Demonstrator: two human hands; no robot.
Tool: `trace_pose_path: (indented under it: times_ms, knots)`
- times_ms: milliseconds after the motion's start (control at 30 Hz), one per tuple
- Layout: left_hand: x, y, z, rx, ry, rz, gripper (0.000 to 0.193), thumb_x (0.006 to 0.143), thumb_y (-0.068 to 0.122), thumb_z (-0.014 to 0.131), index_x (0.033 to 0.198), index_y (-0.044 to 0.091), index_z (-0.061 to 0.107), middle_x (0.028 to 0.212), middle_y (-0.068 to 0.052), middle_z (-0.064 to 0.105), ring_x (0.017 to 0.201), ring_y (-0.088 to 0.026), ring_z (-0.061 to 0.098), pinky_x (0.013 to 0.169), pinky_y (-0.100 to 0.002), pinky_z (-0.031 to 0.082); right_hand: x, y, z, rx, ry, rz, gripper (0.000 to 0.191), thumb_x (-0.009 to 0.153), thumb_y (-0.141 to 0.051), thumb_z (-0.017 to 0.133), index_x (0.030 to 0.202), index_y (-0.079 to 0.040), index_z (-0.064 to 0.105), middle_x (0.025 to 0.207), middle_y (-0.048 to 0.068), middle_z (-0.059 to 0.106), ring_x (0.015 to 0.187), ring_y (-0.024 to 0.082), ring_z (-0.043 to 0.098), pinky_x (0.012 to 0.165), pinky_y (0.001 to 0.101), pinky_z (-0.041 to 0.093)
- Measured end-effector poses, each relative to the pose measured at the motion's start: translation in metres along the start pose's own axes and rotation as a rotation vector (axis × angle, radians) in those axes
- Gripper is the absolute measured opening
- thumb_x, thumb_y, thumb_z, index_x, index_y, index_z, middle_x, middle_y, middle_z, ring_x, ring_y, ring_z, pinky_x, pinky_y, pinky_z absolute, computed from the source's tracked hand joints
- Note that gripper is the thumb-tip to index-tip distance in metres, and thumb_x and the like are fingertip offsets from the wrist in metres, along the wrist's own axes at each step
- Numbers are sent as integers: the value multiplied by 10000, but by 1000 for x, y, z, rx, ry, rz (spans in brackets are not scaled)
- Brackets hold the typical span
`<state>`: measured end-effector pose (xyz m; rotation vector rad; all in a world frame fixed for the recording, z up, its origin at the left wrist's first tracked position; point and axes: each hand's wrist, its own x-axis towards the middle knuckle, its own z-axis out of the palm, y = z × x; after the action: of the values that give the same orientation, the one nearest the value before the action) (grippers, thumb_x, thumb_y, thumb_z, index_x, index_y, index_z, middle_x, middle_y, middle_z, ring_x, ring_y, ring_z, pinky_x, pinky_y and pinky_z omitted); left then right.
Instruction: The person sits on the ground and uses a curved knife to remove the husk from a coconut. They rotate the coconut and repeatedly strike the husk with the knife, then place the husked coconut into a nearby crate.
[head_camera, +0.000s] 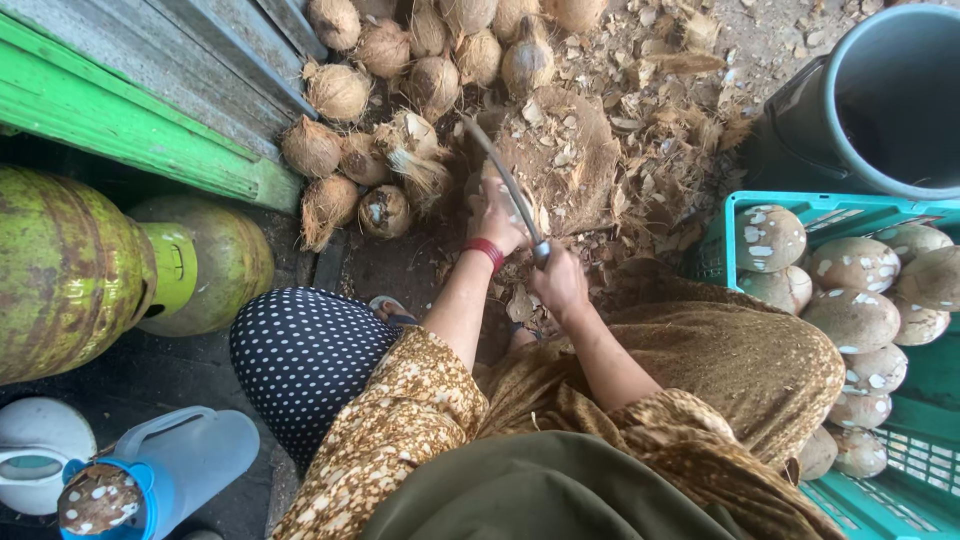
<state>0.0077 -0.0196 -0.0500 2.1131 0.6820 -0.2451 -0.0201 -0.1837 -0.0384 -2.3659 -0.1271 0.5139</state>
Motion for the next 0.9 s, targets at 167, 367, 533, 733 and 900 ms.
trace_pose_path:
  times_ms: [167, 367, 533, 733, 900]
  knots:
    - [-8, -3, -20, -285, -82, -104, 1003, 493, -4, 866, 1312, 229, 335, 1349, -135, 453, 1205, -380, 596, 790, -563, 682, 18, 13, 1, 109, -137, 302, 326, 768, -45, 758, 1064, 41, 653, 912, 165, 705, 762, 232, 702, 711, 356, 591]
    - [-2, -1, -16, -180, 34, 59, 1091, 448, 27, 957, 1308, 246, 323, 1334, -159, 456, 1235, -405, 544, 1051, -480, 511, -3, -31, -38, 272, -105, 158, 367, 752, -61, 739, 1097, -1, 630, 876, 146, 714, 699, 233, 696, 665, 375, 610]
    - [2, 3, -7, -96, 62, 66, 1108, 460, 75, 982, 1310, 223, 287, 1342, -204, 415, 1220, -440, 534, 1035, -481, 510, -8, -40, -21, 97, 6, -17, 235, 850, -51, 682, 1062, 36, 630, 834, 163, 713, 709, 228, 690, 671, 380, 581]
    - [3, -11, -9, -157, -16, -41, 1137, 481, 33, 926, 1372, 279, 264, 1321, -183, 438, 1222, -408, 566, 1014, -467, 544, 8, -22, -8, 186, -260, 277, 249, 798, -39, 681, 1042, -3, 707, 844, 144, 724, 703, 241, 692, 637, 390, 589]
    - [-4, -19, -9, -194, 34, 90, 1072, 479, 31, 947, 1314, 267, 318, 1284, -171, 455, 1204, -392, 584, 1009, -449, 541, -5, -19, -19, 17, -109, -31, 369, 762, -103, 810, 1083, 6, 665, 819, 101, 682, 688, 192, 665, 661, 353, 559]
